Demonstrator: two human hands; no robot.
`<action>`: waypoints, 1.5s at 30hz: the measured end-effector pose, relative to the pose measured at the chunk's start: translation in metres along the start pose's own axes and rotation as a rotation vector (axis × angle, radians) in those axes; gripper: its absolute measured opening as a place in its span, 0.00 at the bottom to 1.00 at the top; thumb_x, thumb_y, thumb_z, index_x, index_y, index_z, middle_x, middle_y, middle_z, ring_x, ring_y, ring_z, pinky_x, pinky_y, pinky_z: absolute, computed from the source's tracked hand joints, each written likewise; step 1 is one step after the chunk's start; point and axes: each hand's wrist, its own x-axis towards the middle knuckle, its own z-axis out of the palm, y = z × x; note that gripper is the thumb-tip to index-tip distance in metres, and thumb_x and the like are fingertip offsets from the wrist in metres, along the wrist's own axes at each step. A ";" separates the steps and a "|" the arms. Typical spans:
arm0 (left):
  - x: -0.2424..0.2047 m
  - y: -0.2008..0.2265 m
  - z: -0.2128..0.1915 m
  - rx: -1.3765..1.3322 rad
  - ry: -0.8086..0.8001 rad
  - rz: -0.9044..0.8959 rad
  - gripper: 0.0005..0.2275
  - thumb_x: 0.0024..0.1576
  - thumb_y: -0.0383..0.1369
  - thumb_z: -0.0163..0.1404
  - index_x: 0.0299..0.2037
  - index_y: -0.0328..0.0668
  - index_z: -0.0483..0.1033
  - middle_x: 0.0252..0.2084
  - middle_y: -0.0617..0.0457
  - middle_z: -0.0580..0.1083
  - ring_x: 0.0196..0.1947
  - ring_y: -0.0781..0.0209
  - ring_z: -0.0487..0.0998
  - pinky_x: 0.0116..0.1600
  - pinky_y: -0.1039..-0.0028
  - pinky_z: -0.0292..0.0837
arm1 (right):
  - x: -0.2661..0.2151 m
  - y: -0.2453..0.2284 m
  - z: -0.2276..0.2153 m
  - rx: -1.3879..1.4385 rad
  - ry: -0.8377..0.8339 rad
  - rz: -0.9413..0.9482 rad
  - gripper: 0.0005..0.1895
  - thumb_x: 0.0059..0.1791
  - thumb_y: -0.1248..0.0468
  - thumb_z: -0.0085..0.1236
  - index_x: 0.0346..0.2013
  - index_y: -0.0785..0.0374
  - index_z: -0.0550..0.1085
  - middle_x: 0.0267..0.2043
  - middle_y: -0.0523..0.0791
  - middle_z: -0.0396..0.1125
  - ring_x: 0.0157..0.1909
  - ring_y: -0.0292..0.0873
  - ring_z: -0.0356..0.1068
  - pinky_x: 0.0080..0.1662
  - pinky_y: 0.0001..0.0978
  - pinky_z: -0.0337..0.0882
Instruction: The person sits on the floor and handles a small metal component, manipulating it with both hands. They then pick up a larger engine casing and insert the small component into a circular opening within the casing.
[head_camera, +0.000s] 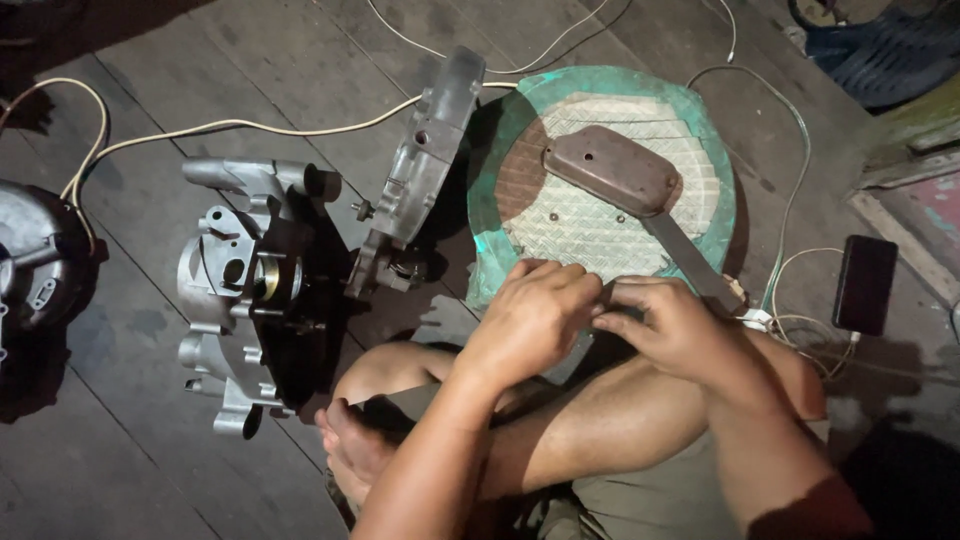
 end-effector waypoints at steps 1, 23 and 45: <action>0.000 -0.002 0.003 0.006 0.007 -0.004 0.04 0.57 0.36 0.50 0.36 0.49 0.71 0.30 0.52 0.73 0.38 0.50 0.78 0.55 0.58 0.67 | 0.000 0.000 -0.001 0.021 -0.027 0.015 0.07 0.48 0.63 0.58 0.32 0.64 0.78 0.30 0.52 0.75 0.39 0.60 0.76 0.41 0.53 0.73; 0.000 -0.002 0.004 -0.121 -0.116 0.004 0.04 0.58 0.36 0.50 0.37 0.48 0.71 0.32 0.49 0.75 0.41 0.44 0.78 0.56 0.53 0.68 | -0.001 0.024 -0.004 0.211 -0.201 0.107 0.07 0.44 0.61 0.67 0.25 0.59 0.79 0.22 0.44 0.77 0.30 0.39 0.76 0.36 0.40 0.74; 0.002 0.000 -0.007 -0.143 -0.007 0.038 0.07 0.60 0.38 0.45 0.33 0.47 0.69 0.27 0.47 0.70 0.35 0.42 0.77 0.45 0.55 0.69 | -0.004 0.023 0.011 0.038 0.099 -0.028 0.06 0.44 0.58 0.67 0.30 0.56 0.82 0.26 0.45 0.76 0.33 0.54 0.77 0.37 0.47 0.76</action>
